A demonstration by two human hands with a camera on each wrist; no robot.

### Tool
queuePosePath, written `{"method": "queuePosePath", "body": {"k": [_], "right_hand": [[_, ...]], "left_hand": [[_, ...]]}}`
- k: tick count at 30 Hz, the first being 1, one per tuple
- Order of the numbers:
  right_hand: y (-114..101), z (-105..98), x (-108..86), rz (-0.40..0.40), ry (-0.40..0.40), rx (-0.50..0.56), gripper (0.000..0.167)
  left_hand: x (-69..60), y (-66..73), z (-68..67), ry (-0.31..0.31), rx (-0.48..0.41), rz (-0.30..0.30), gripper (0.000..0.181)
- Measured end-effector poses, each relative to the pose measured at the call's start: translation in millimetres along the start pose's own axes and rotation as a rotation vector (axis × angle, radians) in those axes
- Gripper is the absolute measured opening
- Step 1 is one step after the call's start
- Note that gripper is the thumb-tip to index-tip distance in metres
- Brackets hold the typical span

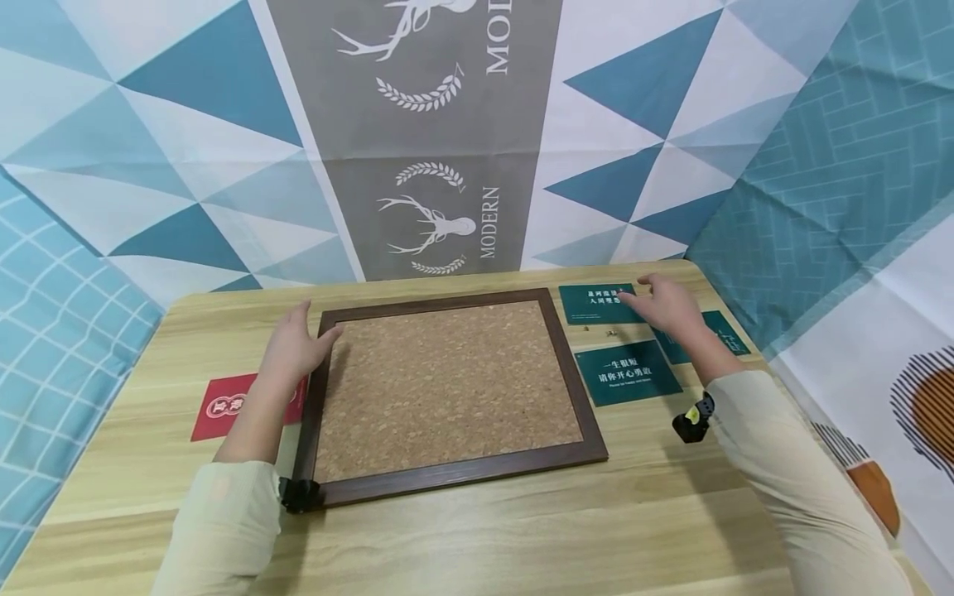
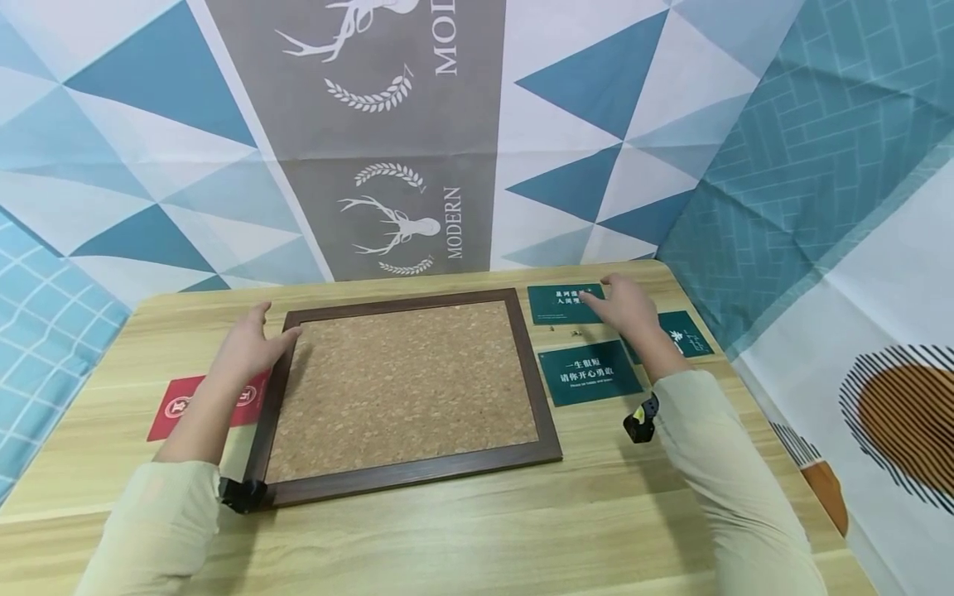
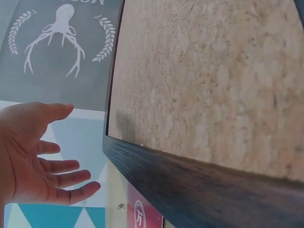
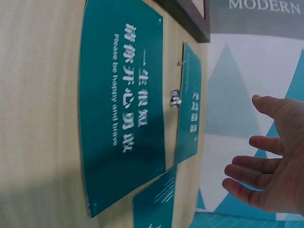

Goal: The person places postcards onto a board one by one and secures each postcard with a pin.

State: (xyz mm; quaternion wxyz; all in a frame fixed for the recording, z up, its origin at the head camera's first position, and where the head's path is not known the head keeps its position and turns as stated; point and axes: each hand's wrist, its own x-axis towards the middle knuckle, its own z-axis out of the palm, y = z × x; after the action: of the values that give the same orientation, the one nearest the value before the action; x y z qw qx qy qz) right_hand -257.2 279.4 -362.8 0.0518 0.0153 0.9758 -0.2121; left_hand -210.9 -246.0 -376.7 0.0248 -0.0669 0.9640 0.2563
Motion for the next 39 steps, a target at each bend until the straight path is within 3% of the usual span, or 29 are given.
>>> {"method": "queuePosePath", "body": {"k": [10, 19, 33, 39], "right_hand": [[18.3, 5.8, -1.4, 0.032, -0.037, -0.001, 0.066], [32.0, 9.8, -6.0, 0.06, -0.093, 0.023, 0.063], [48.6, 18.7, -9.5, 0.132, -0.165, 0.01, 0.05], [54.4, 21.2, -10.0, 0.135, -0.186, 0.007, 0.048]], "left_hand": [[-0.8, -6.0, 2.4, -0.05, -0.023, 0.016, 0.077], [-5.9, -5.6, 1.6, -0.129, -0.098, -0.027, 0.076], [-6.4, -11.4, 6.5, -0.179, -0.106, -0.08, 0.069], [-9.7, -13.6, 5.9, -0.196, -0.079, -0.064, 0.064]]}}
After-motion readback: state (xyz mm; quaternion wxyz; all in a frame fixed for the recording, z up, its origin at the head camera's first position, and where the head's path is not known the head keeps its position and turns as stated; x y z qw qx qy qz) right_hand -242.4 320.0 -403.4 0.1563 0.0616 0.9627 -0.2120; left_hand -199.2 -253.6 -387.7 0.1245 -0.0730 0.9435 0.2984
